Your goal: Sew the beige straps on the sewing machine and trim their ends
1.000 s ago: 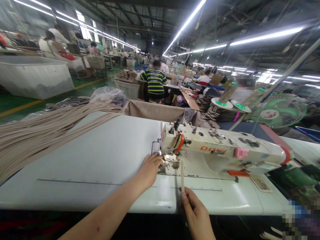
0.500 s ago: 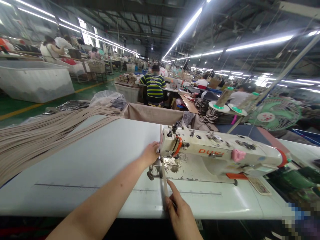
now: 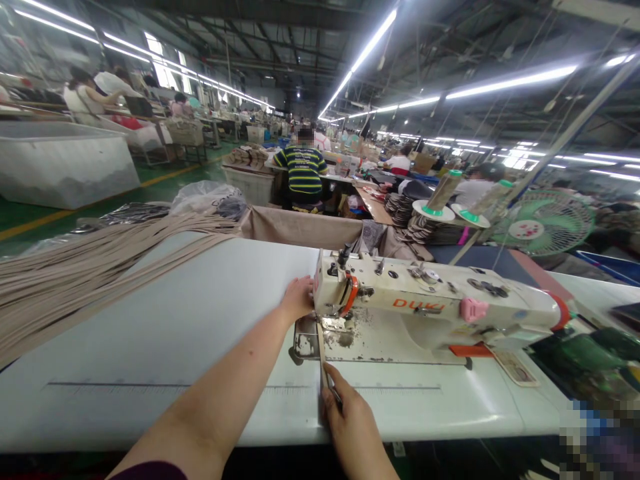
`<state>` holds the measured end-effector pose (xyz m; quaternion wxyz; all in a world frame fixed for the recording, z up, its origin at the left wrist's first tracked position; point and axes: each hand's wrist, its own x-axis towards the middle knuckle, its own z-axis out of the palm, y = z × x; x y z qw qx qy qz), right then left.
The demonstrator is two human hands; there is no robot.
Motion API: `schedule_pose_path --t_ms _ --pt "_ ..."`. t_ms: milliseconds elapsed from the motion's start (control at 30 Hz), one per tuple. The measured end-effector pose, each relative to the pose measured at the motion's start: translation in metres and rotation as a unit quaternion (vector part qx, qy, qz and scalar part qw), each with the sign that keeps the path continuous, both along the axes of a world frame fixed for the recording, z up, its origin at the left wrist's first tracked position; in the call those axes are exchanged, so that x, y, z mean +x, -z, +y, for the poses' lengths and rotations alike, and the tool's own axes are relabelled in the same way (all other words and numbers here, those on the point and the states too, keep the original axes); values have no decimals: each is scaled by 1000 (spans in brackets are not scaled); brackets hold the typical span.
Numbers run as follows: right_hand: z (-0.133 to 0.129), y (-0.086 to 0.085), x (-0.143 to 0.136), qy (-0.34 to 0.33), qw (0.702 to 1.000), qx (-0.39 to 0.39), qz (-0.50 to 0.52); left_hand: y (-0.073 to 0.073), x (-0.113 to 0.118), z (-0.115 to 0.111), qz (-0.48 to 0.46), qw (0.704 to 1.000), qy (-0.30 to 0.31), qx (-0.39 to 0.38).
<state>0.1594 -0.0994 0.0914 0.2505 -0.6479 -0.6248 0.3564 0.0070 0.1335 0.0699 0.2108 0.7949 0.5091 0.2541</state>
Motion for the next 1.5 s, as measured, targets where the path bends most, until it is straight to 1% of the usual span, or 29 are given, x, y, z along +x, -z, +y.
schedule_pose_path --t_ms 67,300,433,567,700,833,933,1033,1100,1167,1200,1267,1367,1433,1500 --pt "2 0 -1 2 1000 -6 -7 1 -2 0 -5 1000 13 7" --pt "5 2 -1 15 1000 -20 -13 3 -3 0 -54 998 16 36" --pt "8 7 -2 24 999 -22 -11 5 -3 0 -93 995 18 38" --pt "11 12 -3 26 999 -13 -15 8 -4 3 -142 990 -1 19" --pt "11 13 -2 30 998 49 -8 10 -7 6 -199 979 -45 -9" --pt "7 14 4 44 993 111 -5 10 -11 3 -277 954 -108 -39" --pt "5 16 10 67 986 152 10 10 -15 -9 -347 924 -145 -72" --pt "5 13 11 88 978 187 37 9 -20 -29 -416 891 -150 -107" --pt "5 7 7 77 976 195 59 8 -25 -44 -456 870 -146 -120" --pt "5 0 1 49 979 176 88 7 -31 -58 -488 852 -145 -127" --pt "6 -3 -3 35 981 152 112 6 -35 -65 -499 844 -148 -127" --pt "8 -7 -12 13 979 76 189 6 -44 -78 -510 836 -159 -125" --pt "13 -6 -27 -2 948 -41 315 6 -59 -99 -501 838 -176 -125" --pt "17 -3 -36 -3 932 -79 353 6 -68 -113 -494 842 -176 -125" --pt "22 0 -44 -1 925 -96 368 5 -76 -126 -491 845 -172 -122"
